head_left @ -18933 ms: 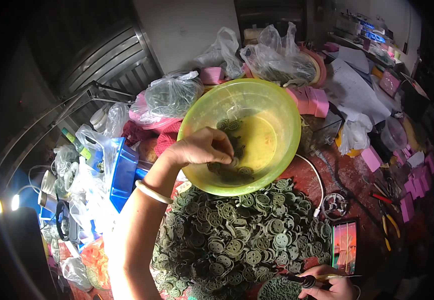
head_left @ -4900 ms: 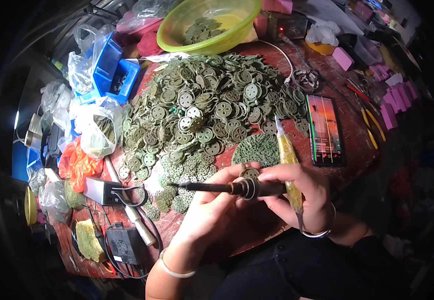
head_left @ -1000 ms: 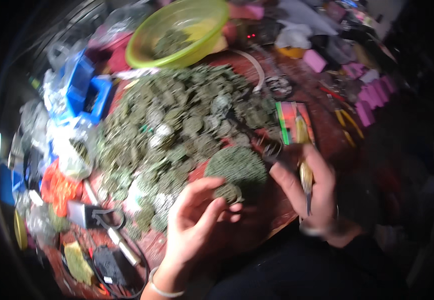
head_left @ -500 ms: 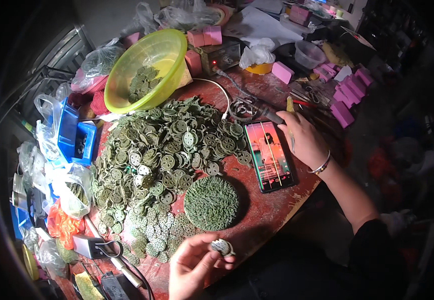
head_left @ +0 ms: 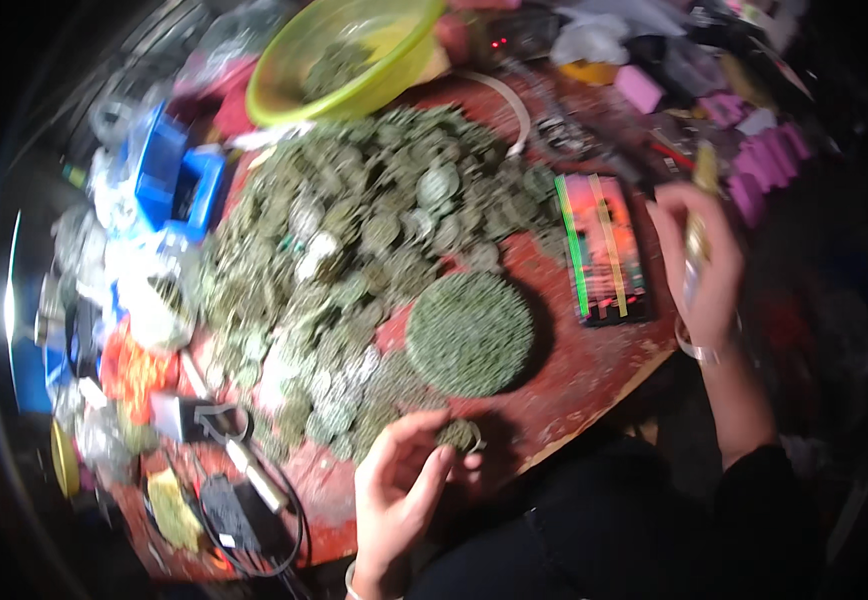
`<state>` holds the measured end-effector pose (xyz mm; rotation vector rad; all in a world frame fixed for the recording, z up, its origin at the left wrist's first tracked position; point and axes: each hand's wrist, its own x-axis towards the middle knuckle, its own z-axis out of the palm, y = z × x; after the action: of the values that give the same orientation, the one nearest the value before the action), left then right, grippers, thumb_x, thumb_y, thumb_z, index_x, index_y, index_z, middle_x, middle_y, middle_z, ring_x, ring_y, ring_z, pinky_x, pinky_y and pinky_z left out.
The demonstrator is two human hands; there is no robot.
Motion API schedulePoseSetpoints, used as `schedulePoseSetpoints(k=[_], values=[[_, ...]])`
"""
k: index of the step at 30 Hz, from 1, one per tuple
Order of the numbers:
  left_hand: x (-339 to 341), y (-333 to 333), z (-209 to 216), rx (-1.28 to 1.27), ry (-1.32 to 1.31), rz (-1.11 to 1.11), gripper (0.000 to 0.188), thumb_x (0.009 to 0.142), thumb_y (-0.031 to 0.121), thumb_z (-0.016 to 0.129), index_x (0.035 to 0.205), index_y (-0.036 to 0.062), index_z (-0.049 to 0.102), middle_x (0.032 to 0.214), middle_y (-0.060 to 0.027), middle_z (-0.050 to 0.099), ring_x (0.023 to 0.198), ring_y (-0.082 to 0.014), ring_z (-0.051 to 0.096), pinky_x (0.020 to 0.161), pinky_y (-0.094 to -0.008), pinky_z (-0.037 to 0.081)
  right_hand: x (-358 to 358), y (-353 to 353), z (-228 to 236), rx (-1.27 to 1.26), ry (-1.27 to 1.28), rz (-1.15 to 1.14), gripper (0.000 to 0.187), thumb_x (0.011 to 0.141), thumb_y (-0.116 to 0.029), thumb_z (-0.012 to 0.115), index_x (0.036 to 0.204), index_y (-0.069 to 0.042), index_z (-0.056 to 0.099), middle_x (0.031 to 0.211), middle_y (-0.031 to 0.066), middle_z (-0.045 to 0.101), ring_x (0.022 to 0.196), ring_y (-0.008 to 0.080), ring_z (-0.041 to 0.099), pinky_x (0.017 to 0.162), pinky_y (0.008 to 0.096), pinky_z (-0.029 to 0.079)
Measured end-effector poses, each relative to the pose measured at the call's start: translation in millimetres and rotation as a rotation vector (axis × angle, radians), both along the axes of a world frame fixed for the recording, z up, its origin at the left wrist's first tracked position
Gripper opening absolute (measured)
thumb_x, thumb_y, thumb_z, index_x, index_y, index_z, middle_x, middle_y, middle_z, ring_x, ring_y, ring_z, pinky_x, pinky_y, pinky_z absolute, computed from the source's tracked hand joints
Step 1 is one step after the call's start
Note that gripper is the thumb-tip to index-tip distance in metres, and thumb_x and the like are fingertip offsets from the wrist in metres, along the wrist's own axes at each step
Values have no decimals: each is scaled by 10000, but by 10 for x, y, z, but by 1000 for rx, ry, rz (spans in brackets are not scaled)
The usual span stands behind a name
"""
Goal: Using a hot glue gun to assemble small green lotus-like decorative items from component parts.
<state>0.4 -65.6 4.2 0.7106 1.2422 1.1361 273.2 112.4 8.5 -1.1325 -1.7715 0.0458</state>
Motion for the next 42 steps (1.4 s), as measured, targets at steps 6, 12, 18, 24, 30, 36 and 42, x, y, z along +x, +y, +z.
schedulePoseSetpoints(k=[6,12,18,24,30,36,42], values=[[9,59,-5,68,-109,35,321,957,-57,511,1277,-41,497,1036,-119,627,919,-170,666,789,-279,562,-863,-909,-24,-333,112,718,270,743,-10,787,953,-46,620,873,83,670,751,228,636,673,332,522],[-23,-5,-9,99,-93,47,337,953,-60,517,1288,-41,481,1040,-114,615,917,-161,664,791,-279,565,-1029,-977,-65,-481,118,685,300,746,37,751,1018,-17,638,893,95,655,741,240,619,667,347,516],[-94,-34,-37,100,-163,67,366,928,-82,548,1283,-46,469,1022,-115,612,912,-169,666,792,-281,566,-624,-795,-13,-182,-507,286,443,710,121,582,1137,18,639,920,140,539,774,291,515,701,388,461],[-62,-10,-53,122,-151,59,376,913,-96,563,1276,-50,476,998,-89,592,895,-168,668,796,-278,566,-641,-808,45,-98,-414,203,378,733,111,627,1091,1,678,991,121,580,875,279,582,735,370,498],[-92,-15,-34,71,-159,-5,375,905,-86,590,1266,-44,495,979,-69,574,877,-146,662,802,-267,566,-952,-885,128,18,-351,786,283,761,-73,714,1019,38,671,929,102,623,819,239,631,710,329,550],[-152,-16,-14,23,-207,-150,376,928,-58,571,1292,-38,484,950,-54,588,858,-122,641,788,-255,551,-939,-764,90,21,-422,981,298,740,-86,689,990,72,653,903,125,627,777,240,650,638,309,565],[-222,3,-20,29,-210,-232,375,936,-48,561,1302,-39,476,940,-50,598,865,-117,633,794,-256,535,-947,-652,105,81,-447,1077,284,739,-88,678,959,89,647,864,130,627,756,235,656,611,293,563]])
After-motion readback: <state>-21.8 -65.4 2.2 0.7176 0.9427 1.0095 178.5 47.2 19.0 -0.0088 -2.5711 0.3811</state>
